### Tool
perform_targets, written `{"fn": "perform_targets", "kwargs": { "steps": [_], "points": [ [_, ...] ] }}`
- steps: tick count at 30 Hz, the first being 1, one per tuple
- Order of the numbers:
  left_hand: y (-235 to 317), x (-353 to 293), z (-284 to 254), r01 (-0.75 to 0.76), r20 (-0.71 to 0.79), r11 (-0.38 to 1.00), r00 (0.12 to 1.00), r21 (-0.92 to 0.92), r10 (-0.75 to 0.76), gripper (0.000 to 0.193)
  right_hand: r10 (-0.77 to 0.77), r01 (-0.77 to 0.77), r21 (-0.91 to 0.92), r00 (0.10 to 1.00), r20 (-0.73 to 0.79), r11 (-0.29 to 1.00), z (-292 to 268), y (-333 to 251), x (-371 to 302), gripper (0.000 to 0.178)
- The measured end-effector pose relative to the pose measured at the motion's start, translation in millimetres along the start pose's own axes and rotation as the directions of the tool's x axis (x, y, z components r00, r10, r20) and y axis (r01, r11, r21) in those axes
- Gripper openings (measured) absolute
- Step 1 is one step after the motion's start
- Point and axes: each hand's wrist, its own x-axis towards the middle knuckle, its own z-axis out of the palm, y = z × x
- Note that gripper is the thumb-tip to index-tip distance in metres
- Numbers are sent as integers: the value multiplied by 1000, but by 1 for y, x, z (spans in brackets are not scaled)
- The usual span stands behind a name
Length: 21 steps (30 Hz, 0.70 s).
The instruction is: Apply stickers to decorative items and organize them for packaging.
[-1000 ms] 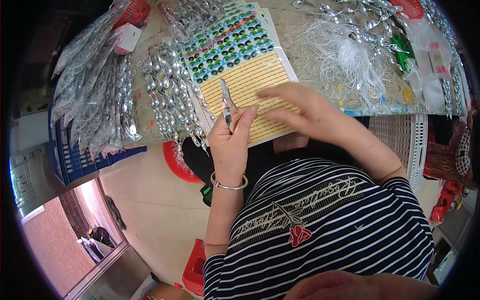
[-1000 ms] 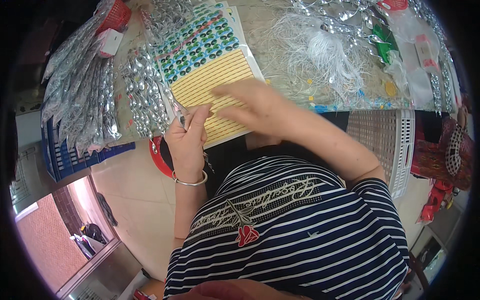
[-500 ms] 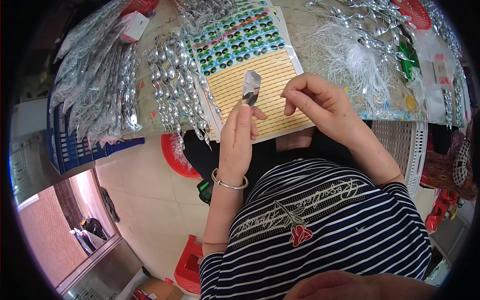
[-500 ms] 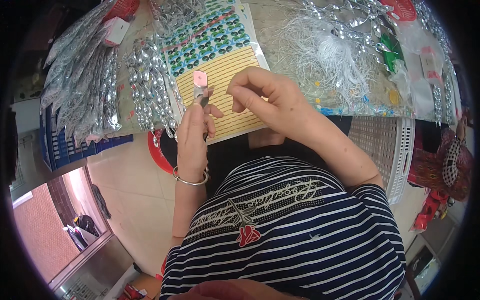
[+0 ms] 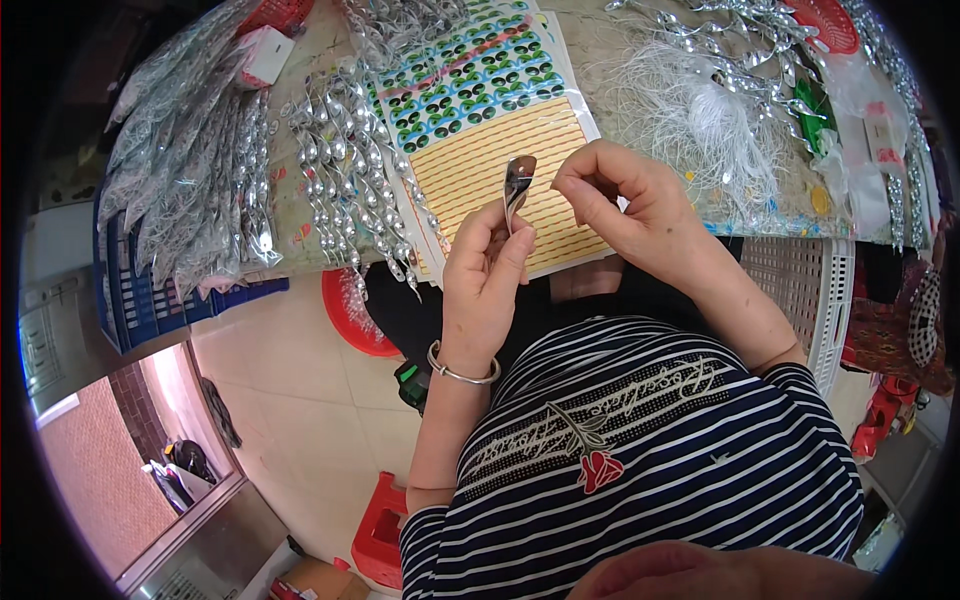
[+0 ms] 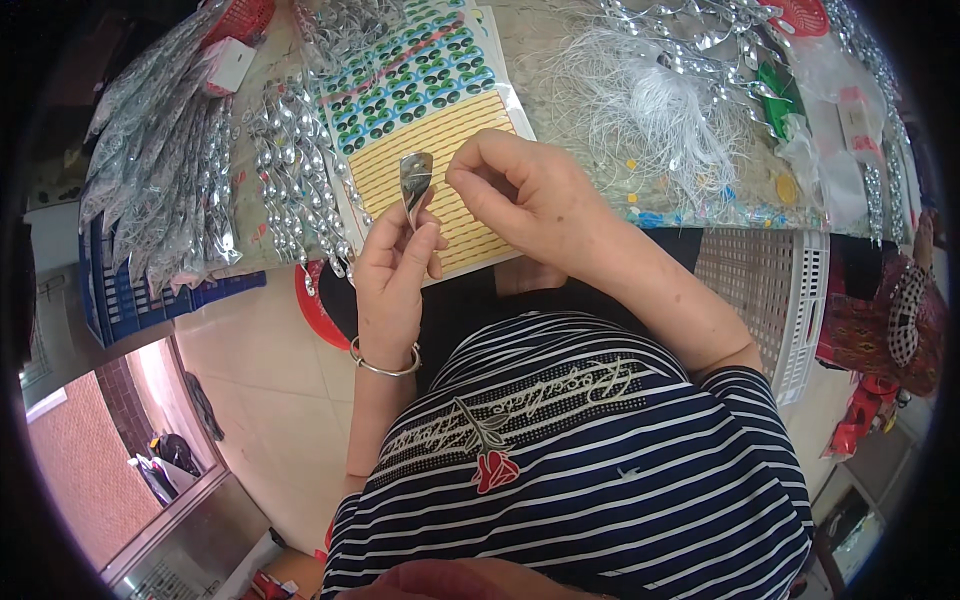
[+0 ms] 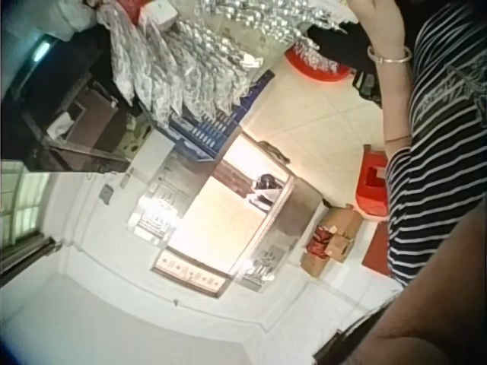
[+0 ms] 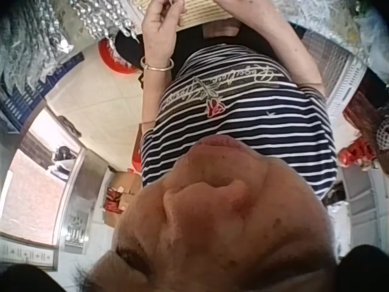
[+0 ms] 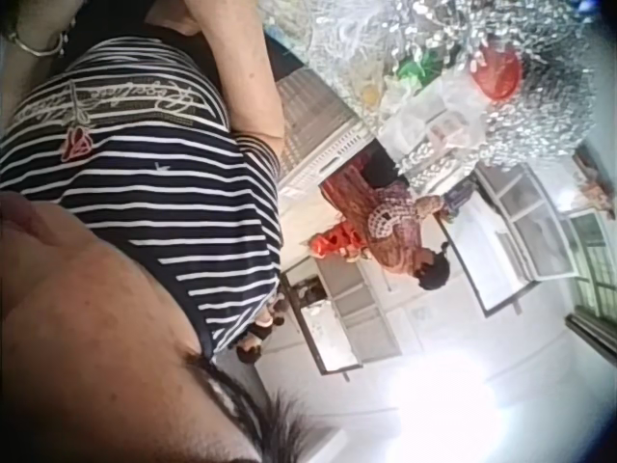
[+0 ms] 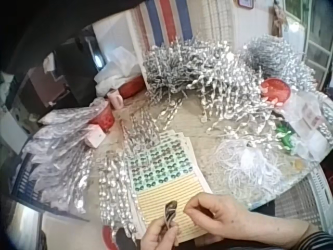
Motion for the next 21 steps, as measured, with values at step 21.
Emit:
{"fn": "perform_targets", "kwargs": {
  "steps": [21],
  "points": [
    [-4,-2,0,27,-52,1000,998,10,-27,34,-59,54,-87,997,-49,995,4,1,-1,8]
  ]
}}
